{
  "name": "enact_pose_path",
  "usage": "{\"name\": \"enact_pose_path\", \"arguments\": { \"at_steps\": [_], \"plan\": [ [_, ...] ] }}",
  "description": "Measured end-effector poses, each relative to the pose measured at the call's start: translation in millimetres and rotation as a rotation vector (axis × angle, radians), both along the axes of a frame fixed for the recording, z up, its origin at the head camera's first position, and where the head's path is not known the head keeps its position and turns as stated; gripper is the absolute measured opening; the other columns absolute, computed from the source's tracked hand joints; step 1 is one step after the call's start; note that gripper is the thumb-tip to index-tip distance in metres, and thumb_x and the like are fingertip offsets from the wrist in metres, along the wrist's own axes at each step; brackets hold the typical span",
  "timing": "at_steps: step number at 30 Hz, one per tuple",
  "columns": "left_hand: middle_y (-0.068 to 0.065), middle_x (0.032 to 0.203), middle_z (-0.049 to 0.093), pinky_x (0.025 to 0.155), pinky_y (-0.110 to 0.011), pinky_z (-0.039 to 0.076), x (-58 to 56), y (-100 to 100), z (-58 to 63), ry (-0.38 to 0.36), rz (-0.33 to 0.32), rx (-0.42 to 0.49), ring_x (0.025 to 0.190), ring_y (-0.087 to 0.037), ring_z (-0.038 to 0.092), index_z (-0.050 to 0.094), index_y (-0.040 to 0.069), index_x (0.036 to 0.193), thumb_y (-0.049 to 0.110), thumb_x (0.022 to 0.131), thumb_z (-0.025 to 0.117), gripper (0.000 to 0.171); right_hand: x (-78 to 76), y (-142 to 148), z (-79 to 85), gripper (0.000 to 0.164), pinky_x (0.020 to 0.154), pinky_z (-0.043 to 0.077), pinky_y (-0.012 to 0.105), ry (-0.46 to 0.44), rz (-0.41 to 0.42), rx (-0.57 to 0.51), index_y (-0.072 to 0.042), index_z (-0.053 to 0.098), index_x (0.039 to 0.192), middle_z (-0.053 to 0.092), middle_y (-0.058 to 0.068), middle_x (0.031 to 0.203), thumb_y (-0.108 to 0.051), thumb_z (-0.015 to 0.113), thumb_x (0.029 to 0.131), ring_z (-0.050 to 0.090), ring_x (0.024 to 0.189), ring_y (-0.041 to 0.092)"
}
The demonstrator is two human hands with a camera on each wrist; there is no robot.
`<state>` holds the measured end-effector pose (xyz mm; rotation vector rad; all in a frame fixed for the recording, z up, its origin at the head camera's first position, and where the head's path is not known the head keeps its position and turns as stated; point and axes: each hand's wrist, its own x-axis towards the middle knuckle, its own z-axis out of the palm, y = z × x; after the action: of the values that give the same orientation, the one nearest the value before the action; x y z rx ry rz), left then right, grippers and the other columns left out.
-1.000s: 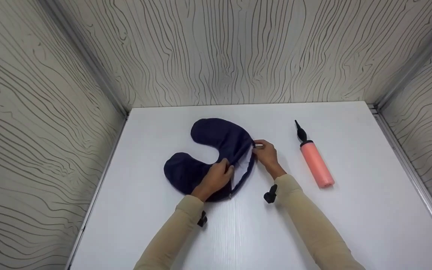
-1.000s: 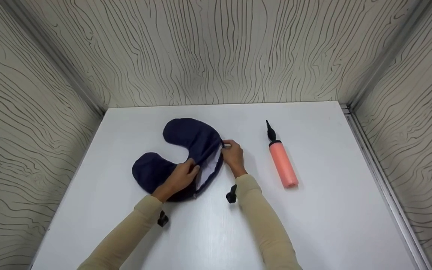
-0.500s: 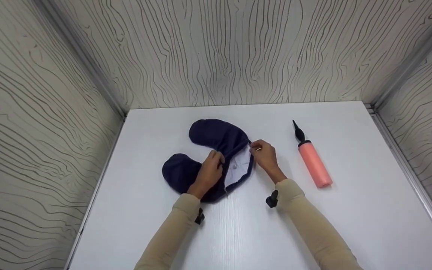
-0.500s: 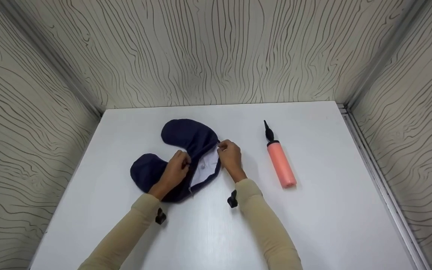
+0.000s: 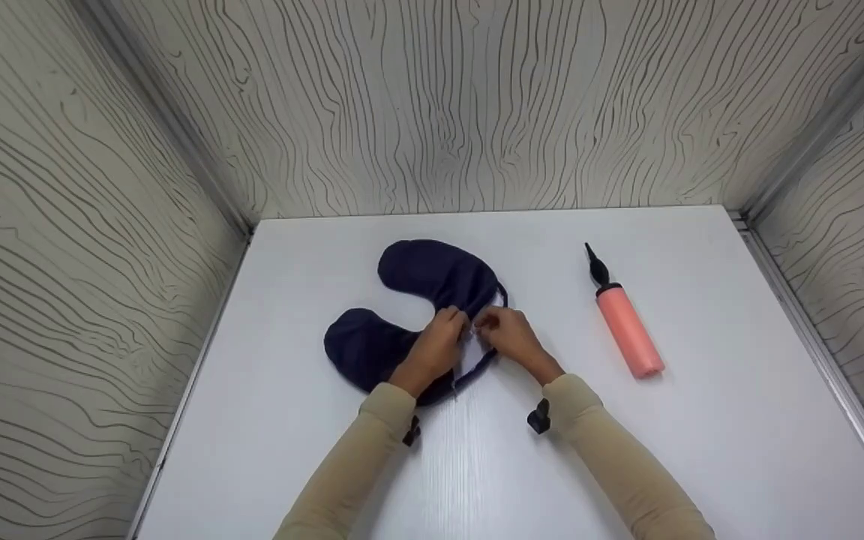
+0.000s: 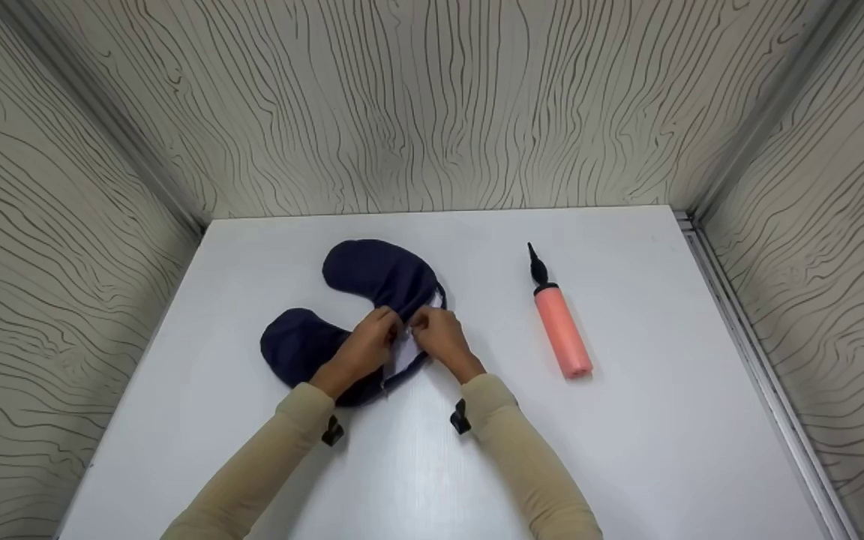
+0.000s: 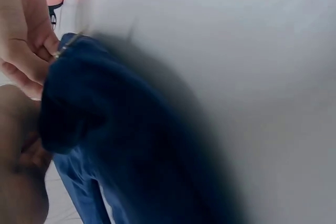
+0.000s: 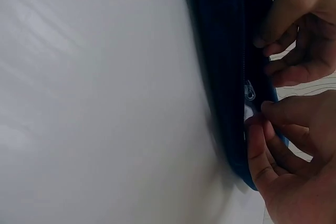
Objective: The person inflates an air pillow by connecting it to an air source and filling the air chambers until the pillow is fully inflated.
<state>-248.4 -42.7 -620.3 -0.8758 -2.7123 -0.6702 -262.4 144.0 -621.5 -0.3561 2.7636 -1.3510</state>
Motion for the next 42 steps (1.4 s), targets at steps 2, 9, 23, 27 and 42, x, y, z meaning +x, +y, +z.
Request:
{"name": "enact_pose_path", "arguments": {
  "at_steps": [2, 9, 23, 27, 42],
  "plan": [
    [-0.010, 0.096, 0.063, 0.080, -0.034, 0.060, 1.9, 5.4, 1.9, -0.038, 0.035, -0.028, 0.093, -0.026, 0.064, 0.066, 0.004, 0.099, -0.007, 0.093, 0.070, 0.013, 1.8, -1.3, -2.6, 0.013, 0.074, 0.055, 0.031, 0.009, 0.014, 0.006, -0.001, 0.078, 0.101, 0.078, 0.013, 0.097, 0.003, 0.070, 0.092, 0.068, 0.084, 0.020],
    [-0.016, 0.101, 0.068, 0.080, -0.041, 0.062, 8.7, 22.1, 8.6, -0.151, 0.109, 0.033, 0.094, -0.033, 0.070, 0.064, -0.001, 0.111, 0.002, 0.097, 0.067, 0.015, 4.7, -6.1, -7.6, 0.016, 0.077, 0.057, 0.038, 0.047, 0.016, 0.037, 0.000, 0.075, 0.103, 0.077, 0.015, 0.099, 0.007, 0.069, 0.090, 0.068, 0.087, 0.025],
    [-0.011, 0.101, 0.066, 0.084, -0.037, 0.062, 8.7, 16.3, -3.9, -0.134, 0.212, -0.122, 0.099, -0.029, 0.066, 0.066, 0.003, 0.103, 0.006, 0.095, 0.071, 0.010, 5.5, -18.3, -9.9, 0.006, 0.077, 0.059, 0.042, 0.059, -0.003, 0.107, -0.003, 0.076, 0.098, 0.077, 0.013, 0.095, -0.003, 0.077, 0.093, 0.070, 0.085, 0.027],
    [-0.010, 0.098, 0.065, 0.091, -0.038, 0.061, 4.8, 10.5, -11.0, -0.079, 0.217, -0.111, 0.098, -0.030, 0.065, 0.071, 0.003, 0.094, 0.009, 0.097, 0.072, 0.007, 3.4, -19.6, -9.7, 0.005, 0.072, 0.058, 0.039, 0.057, -0.033, 0.104, -0.006, 0.075, 0.090, 0.076, 0.010, 0.088, -0.007, 0.080, 0.091, 0.069, 0.079, 0.023],
    [-0.007, 0.094, 0.067, 0.083, -0.037, 0.060, -0.1, 5.8, -23.2, 0.010, 0.197, -0.008, 0.092, -0.028, 0.063, 0.080, 0.006, 0.096, 0.012, 0.098, 0.075, 0.008, 3.8, -20.1, -8.8, 0.012, 0.066, 0.054, 0.035, 0.010, -0.111, 0.116, -0.006, 0.071, 0.084, 0.073, 0.009, 0.083, -0.013, 0.080, 0.089, 0.064, 0.072, 0.020]
  ]
}}
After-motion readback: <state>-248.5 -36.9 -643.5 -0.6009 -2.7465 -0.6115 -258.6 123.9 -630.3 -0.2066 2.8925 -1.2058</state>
